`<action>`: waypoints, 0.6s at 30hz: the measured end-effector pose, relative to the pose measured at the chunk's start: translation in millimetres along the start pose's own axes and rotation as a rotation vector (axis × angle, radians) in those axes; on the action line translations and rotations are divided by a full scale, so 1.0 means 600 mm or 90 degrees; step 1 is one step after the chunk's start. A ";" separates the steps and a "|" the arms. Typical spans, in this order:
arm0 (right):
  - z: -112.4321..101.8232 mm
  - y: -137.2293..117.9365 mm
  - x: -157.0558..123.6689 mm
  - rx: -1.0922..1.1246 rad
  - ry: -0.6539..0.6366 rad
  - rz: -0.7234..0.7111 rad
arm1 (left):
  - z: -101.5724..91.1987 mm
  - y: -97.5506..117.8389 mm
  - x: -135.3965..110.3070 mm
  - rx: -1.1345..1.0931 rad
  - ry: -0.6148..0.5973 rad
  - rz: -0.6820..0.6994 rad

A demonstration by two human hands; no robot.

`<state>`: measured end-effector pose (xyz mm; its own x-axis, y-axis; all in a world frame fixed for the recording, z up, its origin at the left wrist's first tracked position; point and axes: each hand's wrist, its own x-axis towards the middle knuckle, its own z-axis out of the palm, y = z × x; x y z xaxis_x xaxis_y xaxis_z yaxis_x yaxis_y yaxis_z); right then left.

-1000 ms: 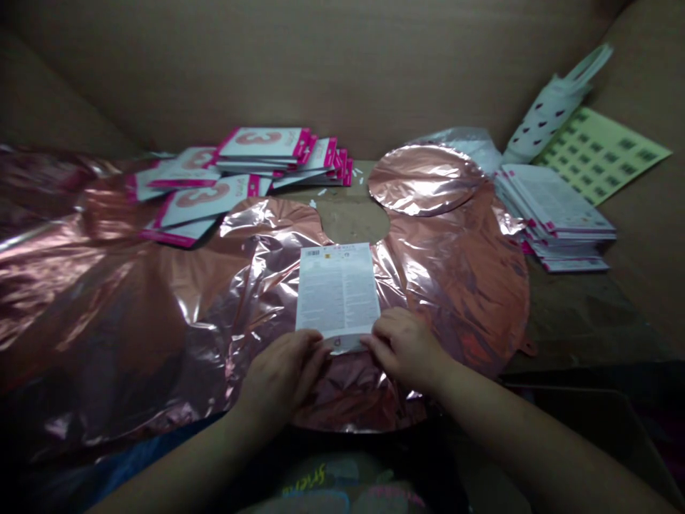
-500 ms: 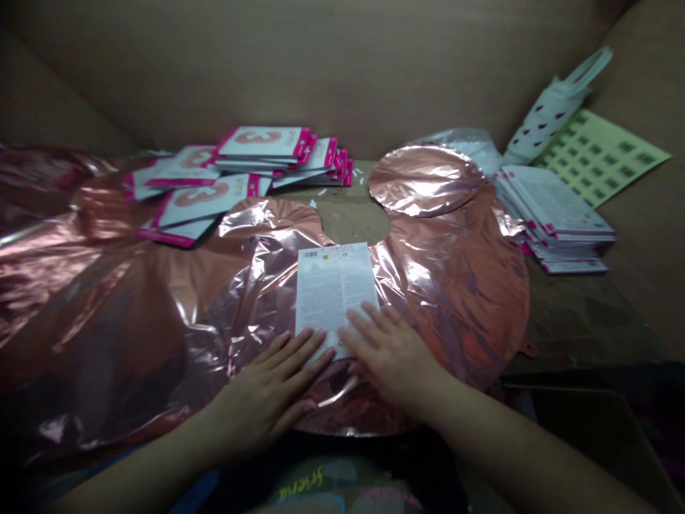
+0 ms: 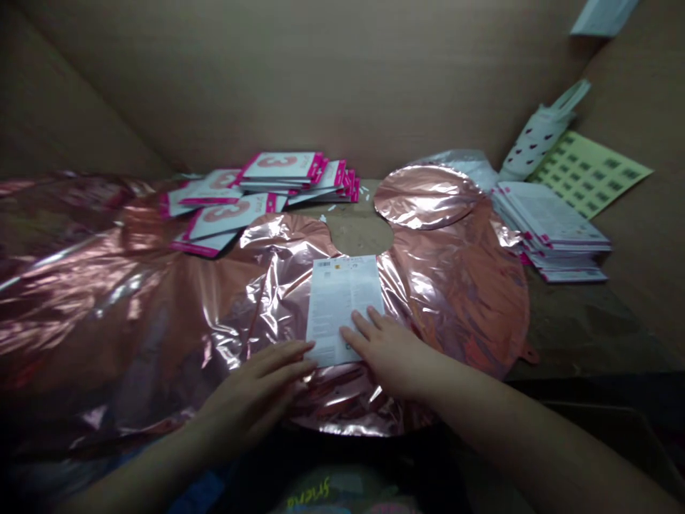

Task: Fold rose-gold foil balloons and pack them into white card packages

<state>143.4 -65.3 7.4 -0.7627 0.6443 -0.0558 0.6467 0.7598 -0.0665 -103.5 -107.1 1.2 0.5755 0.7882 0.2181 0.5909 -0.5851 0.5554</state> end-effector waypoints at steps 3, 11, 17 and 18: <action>0.002 -0.008 0.037 -0.102 -0.046 -0.012 | -0.005 0.046 0.001 -0.353 -0.035 -0.248; -0.040 -0.054 0.018 -0.109 0.168 -0.040 | 0.029 0.069 0.050 -1.171 0.163 -0.602; -0.046 -0.040 0.024 0.156 0.155 0.002 | 0.050 0.068 0.066 -1.142 0.242 -0.674; -0.042 -0.035 0.026 0.166 0.164 0.001 | 0.052 0.070 0.066 -1.149 0.245 -0.668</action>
<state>117.9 -69.1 33.2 -0.7148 0.6718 0.1946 0.6009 0.7322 -0.3205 -38.5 -106.6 8.4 0.2192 0.7461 -0.6287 -0.6597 0.5881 0.4678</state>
